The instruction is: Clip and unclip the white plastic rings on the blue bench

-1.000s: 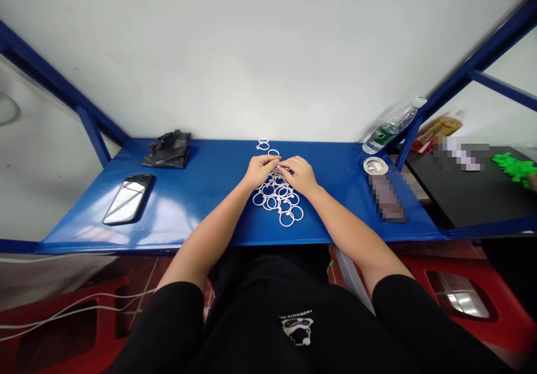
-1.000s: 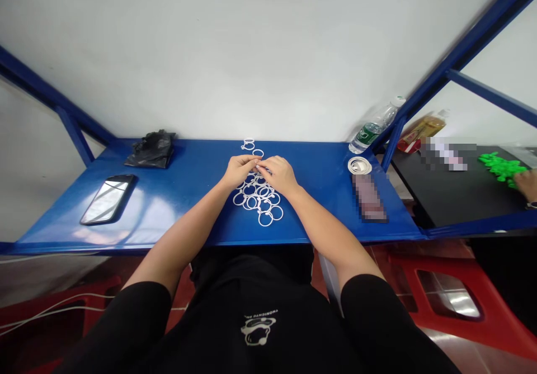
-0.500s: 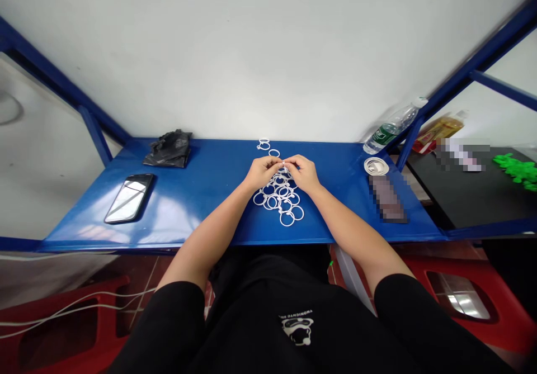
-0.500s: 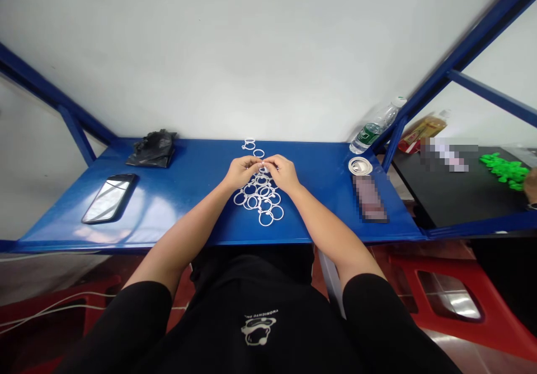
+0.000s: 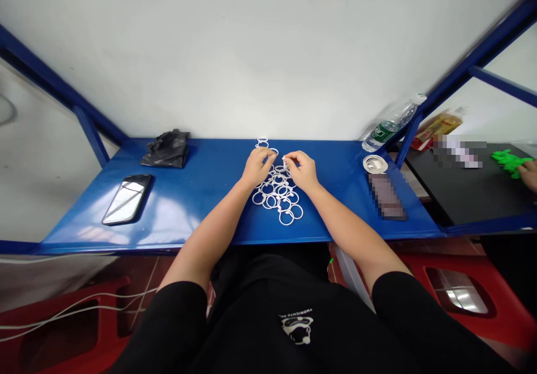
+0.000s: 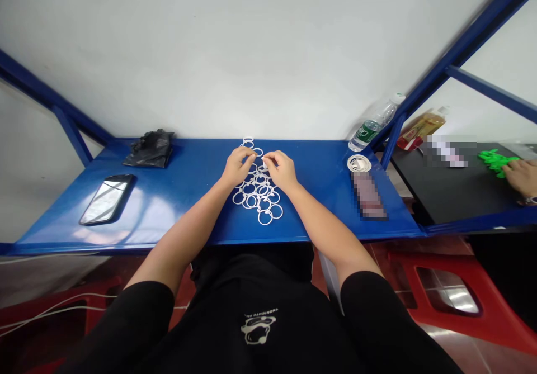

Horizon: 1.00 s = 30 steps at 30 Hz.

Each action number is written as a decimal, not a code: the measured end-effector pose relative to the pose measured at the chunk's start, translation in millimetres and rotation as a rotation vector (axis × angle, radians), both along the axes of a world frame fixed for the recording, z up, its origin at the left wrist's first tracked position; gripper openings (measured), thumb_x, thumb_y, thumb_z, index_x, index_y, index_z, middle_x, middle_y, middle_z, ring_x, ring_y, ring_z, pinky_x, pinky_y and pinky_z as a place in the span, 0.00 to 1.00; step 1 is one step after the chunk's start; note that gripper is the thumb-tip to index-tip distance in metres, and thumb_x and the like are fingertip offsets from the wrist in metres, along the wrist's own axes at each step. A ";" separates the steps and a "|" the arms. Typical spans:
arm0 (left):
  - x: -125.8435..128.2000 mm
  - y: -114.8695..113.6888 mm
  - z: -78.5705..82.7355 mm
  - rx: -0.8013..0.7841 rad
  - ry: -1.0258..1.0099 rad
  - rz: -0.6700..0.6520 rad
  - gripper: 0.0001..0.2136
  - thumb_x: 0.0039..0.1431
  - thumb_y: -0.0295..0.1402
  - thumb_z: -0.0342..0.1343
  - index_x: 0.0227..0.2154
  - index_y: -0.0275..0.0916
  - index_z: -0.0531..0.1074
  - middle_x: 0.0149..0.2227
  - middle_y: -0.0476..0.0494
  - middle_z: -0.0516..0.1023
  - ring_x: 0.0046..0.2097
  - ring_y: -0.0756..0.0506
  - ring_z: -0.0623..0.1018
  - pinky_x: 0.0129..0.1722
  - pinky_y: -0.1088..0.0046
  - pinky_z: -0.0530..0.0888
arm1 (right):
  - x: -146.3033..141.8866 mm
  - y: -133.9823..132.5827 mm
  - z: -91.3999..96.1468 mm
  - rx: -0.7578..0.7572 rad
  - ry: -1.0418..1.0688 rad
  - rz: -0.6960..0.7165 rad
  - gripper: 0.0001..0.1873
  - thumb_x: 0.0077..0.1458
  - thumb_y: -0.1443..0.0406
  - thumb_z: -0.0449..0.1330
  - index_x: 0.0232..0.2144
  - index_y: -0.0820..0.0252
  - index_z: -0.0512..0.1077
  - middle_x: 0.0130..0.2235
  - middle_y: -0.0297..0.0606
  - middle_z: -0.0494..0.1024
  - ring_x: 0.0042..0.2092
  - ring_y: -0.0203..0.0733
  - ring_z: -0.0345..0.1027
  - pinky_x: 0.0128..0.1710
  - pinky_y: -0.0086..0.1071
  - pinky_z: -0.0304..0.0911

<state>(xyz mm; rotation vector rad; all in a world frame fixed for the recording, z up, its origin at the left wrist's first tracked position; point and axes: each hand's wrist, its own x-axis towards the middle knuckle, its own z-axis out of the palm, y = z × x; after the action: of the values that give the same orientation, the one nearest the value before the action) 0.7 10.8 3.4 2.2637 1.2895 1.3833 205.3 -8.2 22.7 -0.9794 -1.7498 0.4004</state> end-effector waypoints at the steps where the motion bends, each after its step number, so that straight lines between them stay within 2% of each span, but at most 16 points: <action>1: -5.0 5.7 -3.5 0.005 0.020 0.058 0.11 0.74 0.36 0.53 0.43 0.42 0.81 0.50 0.39 0.81 0.54 0.40 0.79 0.59 0.57 0.73 | 1.9 1.1 0.6 0.022 -0.018 -0.010 0.07 0.67 0.61 0.62 0.37 0.54 0.79 0.37 0.37 0.82 0.39 0.44 0.76 0.44 0.39 0.72; 4: -17.1 19.9 -14.1 -0.043 0.131 0.150 0.12 0.72 0.36 0.55 0.45 0.42 0.83 0.58 0.35 0.78 0.59 0.36 0.75 0.62 0.52 0.71 | 8.8 7.1 -0.1 0.085 -0.049 -0.050 0.07 0.67 0.62 0.61 0.36 0.54 0.78 0.41 0.39 0.82 0.45 0.47 0.76 0.50 0.43 0.72; 7: -19.2 24.7 -20.5 -0.112 0.218 0.180 0.14 0.73 0.37 0.53 0.51 0.46 0.83 0.64 0.36 0.75 0.64 0.32 0.71 0.63 0.47 0.68 | 12.6 13.0 -4.1 0.108 -0.060 -0.082 0.05 0.65 0.64 0.63 0.36 0.54 0.78 0.48 0.43 0.83 0.52 0.51 0.76 0.57 0.49 0.70; 9: -16.2 23.2 -21.9 -0.155 0.271 0.177 0.15 0.73 0.40 0.53 0.55 0.50 0.82 0.69 0.39 0.71 0.68 0.30 0.68 0.65 0.42 0.65 | 11.9 14.6 -7.4 0.083 -0.100 -0.056 0.04 0.64 0.65 0.63 0.35 0.54 0.78 0.50 0.43 0.83 0.54 0.52 0.75 0.60 0.51 0.68; 12: -11.4 19.1 -21.4 -0.189 0.311 0.195 0.15 0.72 0.41 0.54 0.54 0.52 0.82 0.71 0.41 0.68 0.69 0.28 0.65 0.66 0.37 0.60 | 8.0 13.8 -11.4 0.026 -0.192 0.044 0.04 0.64 0.65 0.64 0.35 0.54 0.79 0.49 0.42 0.85 0.54 0.52 0.76 0.59 0.51 0.69; 15: -10.0 16.3 -19.7 -0.192 0.296 0.245 0.12 0.69 0.37 0.57 0.49 0.50 0.83 0.65 0.39 0.75 0.66 0.30 0.68 0.66 0.39 0.58 | 5.8 12.3 -13.2 0.006 -0.234 0.106 0.04 0.64 0.64 0.64 0.38 0.53 0.80 0.46 0.40 0.86 0.51 0.51 0.77 0.57 0.50 0.70; 18: -11.6 15.2 -17.7 -0.217 0.251 0.293 0.07 0.67 0.36 0.60 0.42 0.46 0.84 0.53 0.37 0.81 0.58 0.32 0.73 0.62 0.43 0.62 | 7.6 12.8 -13.8 0.010 -0.228 0.083 0.05 0.64 0.63 0.63 0.40 0.53 0.81 0.44 0.40 0.86 0.49 0.51 0.78 0.55 0.48 0.71; 22: -14.6 12.3 -13.0 -0.186 0.135 0.293 0.04 0.64 0.35 0.63 0.38 0.45 0.83 0.46 0.39 0.81 0.51 0.35 0.76 0.57 0.48 0.67 | 11.5 15.0 -14.3 0.028 -0.205 0.053 0.06 0.64 0.64 0.63 0.40 0.54 0.81 0.42 0.40 0.86 0.46 0.50 0.78 0.51 0.47 0.73; 24: -14.2 8.5 -8.3 -0.124 0.018 0.244 0.03 0.63 0.34 0.64 0.37 0.43 0.82 0.46 0.40 0.80 0.49 0.38 0.77 0.53 0.55 0.71 | 11.8 14.6 -13.8 0.046 -0.191 0.047 0.07 0.64 0.64 0.63 0.42 0.54 0.81 0.41 0.40 0.85 0.46 0.50 0.78 0.50 0.46 0.73; 27: -7.9 -0.8 1.3 -0.016 -0.156 0.085 0.04 0.65 0.35 0.62 0.35 0.41 0.79 0.44 0.41 0.79 0.43 0.43 0.78 0.43 0.64 0.75 | 9.5 11.0 -11.6 0.077 -0.199 0.055 0.11 0.64 0.63 0.63 0.48 0.53 0.80 0.42 0.40 0.85 0.45 0.49 0.78 0.50 0.45 0.74; 30: 3.9 -12.2 9.8 0.080 -0.198 -0.059 0.08 0.68 0.36 0.58 0.34 0.41 0.76 0.38 0.43 0.79 0.38 0.46 0.77 0.40 0.67 0.75 | 6.6 6.5 -9.6 0.110 -0.241 0.070 0.13 0.66 0.63 0.63 0.51 0.51 0.79 0.43 0.40 0.85 0.46 0.49 0.78 0.51 0.44 0.74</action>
<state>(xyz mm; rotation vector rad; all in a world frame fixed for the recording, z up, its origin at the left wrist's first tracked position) 4.6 -1.4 13.2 2.1300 1.1150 1.6174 211.9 -1.6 13.1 -0.9189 -2.0057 0.2343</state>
